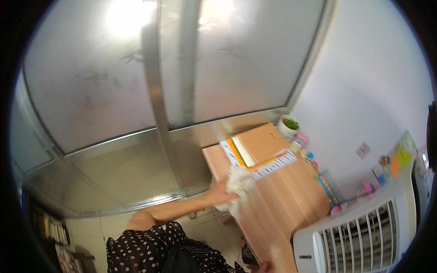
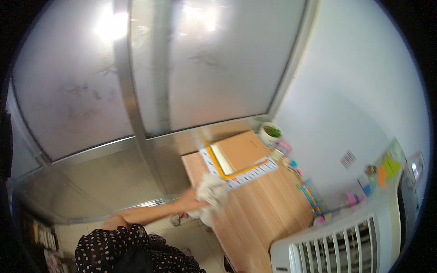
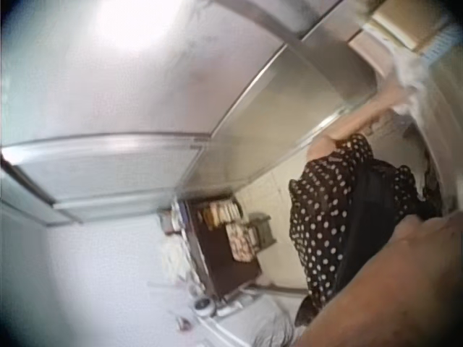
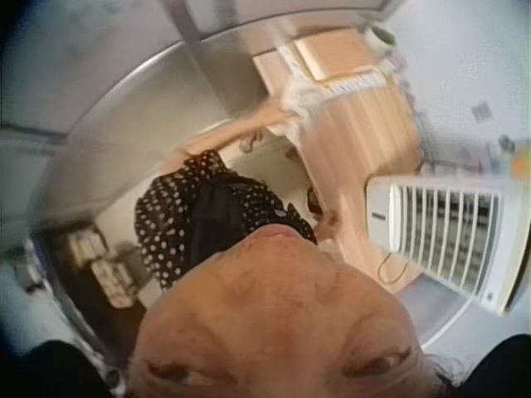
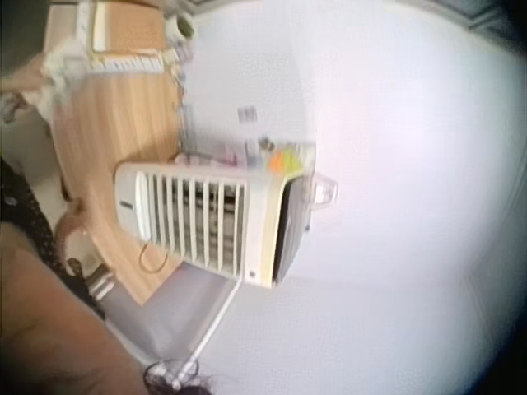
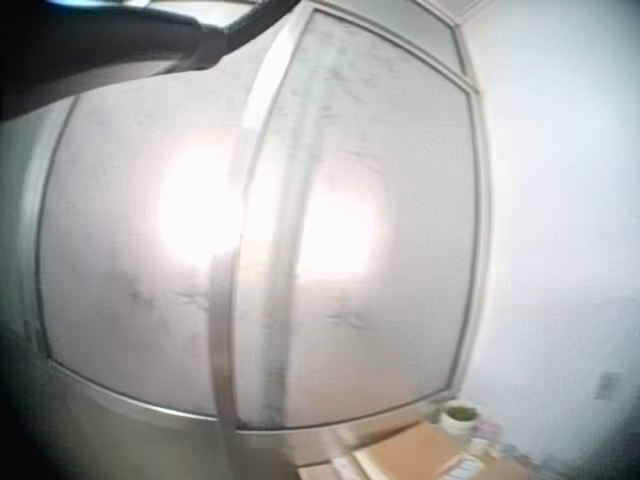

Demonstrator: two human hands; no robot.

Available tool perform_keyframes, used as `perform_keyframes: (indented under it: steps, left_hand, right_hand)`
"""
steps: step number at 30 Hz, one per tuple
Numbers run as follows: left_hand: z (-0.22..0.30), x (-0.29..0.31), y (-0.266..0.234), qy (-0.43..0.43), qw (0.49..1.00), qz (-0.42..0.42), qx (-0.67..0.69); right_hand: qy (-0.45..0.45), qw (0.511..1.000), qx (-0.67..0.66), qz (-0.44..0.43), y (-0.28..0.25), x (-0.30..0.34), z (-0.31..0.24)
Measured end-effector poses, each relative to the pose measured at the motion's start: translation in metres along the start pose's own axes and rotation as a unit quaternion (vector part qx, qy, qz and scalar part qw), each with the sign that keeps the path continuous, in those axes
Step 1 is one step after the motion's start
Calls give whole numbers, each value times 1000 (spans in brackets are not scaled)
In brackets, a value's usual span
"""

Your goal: The person wipes the sliding doors of a wardrobe with a white cloth, moving from the top to the bottom and across the panels. They then wipe the surface of a nearby wooden desk, cleaning around a small air cooler and other items. The person returns to the wardrobe to wipe the doors again.

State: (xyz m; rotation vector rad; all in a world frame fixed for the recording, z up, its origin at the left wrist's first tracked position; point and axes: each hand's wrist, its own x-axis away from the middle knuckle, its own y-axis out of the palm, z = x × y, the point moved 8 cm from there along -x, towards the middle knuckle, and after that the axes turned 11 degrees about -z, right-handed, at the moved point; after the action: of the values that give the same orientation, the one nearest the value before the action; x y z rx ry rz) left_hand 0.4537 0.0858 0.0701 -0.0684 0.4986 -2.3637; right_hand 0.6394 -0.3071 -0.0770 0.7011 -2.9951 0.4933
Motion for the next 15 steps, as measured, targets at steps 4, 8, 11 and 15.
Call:
perform_keyframes:
  steps: [4, 8, 11, 15]
  left_hand:
    - [30, 83, -199, -7, 903, 318, -290]
    - [174, 109, -303, 158, 665, 468, -561]
    - [181, 88, -325, 98, 578, 462, -665]
    - [25, 37, -279, -13, 613, 246, -751]
  right_hand:
    - [-230, 950, 45, -205, 125, -40, -69]
    - [-410, 864, 136, -257, 223, -72, -172]
    - [-433, 835, 200, -275, 289, -112, -179]
    - [-377, 819, 341, -268, 343, -146, -129]
